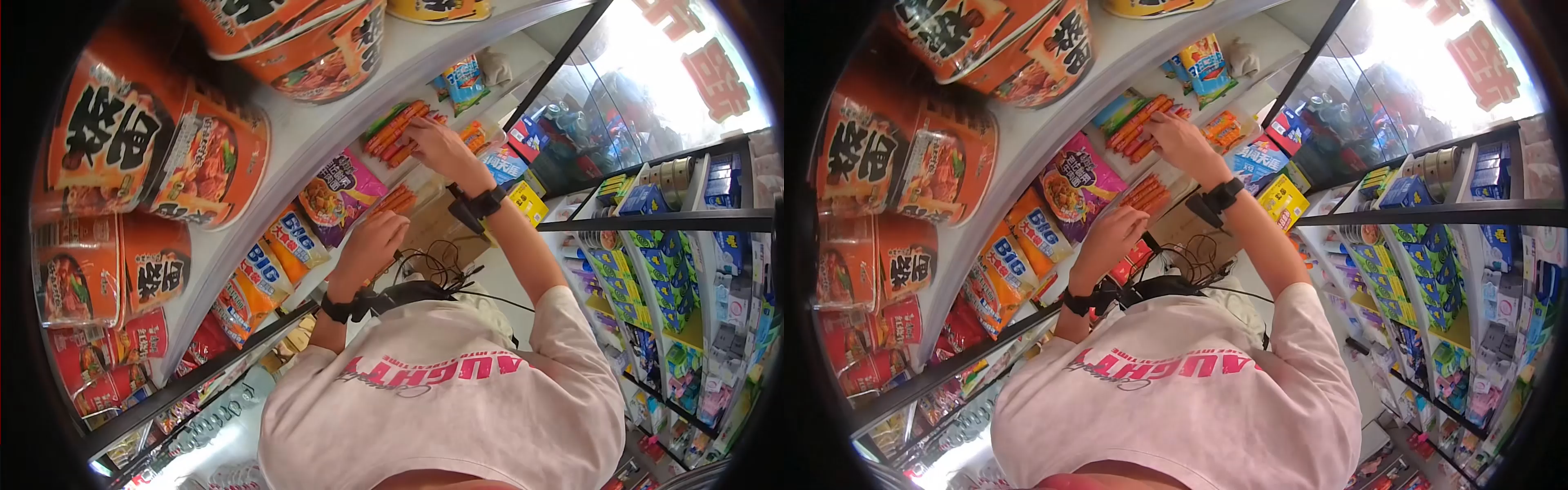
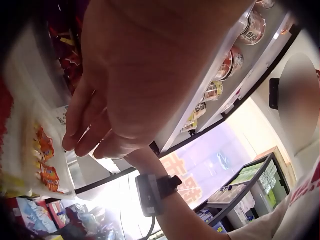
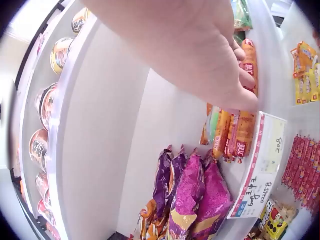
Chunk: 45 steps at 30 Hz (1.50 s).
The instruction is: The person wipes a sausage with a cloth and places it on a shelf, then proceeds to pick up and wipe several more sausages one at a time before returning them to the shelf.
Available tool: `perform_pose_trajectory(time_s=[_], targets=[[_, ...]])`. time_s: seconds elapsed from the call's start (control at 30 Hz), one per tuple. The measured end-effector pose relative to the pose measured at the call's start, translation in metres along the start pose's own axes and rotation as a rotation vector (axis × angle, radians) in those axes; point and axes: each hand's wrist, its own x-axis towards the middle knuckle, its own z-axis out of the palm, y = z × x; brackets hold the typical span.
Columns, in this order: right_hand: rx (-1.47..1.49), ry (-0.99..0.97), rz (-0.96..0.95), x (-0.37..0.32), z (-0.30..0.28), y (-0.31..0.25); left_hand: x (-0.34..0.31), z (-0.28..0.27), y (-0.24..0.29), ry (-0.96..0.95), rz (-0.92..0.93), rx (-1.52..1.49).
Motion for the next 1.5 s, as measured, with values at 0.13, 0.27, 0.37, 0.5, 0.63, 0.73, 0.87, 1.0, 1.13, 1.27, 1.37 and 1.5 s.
perform_pose_trajectory(time_s=[0.13,0.27,0.37,0.5,0.63,0.73,0.87,1.0,1.13,1.27,1.37,1.5], targets=[[-0.118,-0.051,-0.114,0.005,0.0,0.004,-0.003,-0.007,-0.003,0.03,0.003,0.033],[-0.168,0.038,-0.217,-0.004,-0.006,0.004,-0.003,-0.009,-0.001,0.066,-0.04,-0.001],[-0.098,0.165,-0.179,-0.011,-0.012,0.002,0.002,-0.01,0.002,0.077,-0.045,-0.018],[0.176,0.463,0.039,-0.03,-0.04,-0.029,0.007,-0.008,0.001,0.019,-0.042,-0.004],[0.746,0.77,0.273,-0.065,-0.048,-0.056,0.01,-0.003,0.001,-0.016,-0.185,-0.152],[0.962,0.71,0.434,-0.098,-0.029,-0.049,0.012,0.007,0.003,0.034,-0.133,-0.26],[1.003,0.636,0.617,-0.131,0.0,-0.04,0.02,0.026,0.004,-0.04,-0.139,-0.325],[1.086,0.613,0.693,-0.144,0.018,-0.041,0.031,0.041,-0.009,-0.121,-0.05,-0.222],[1.13,0.632,0.738,-0.152,0.032,-0.034,0.034,0.05,-0.02,-0.152,-0.103,-0.194],[0.969,0.579,0.743,-0.165,0.061,-0.014,0.029,0.061,-0.033,-0.12,-0.185,-0.248],[0.762,0.492,0.766,-0.174,0.096,0.009,0.02,0.08,-0.064,-0.133,-0.172,-0.231],[0.691,0.454,0.827,-0.163,0.118,0.003,0.007,0.106,-0.109,-0.127,-0.204,-0.191]])
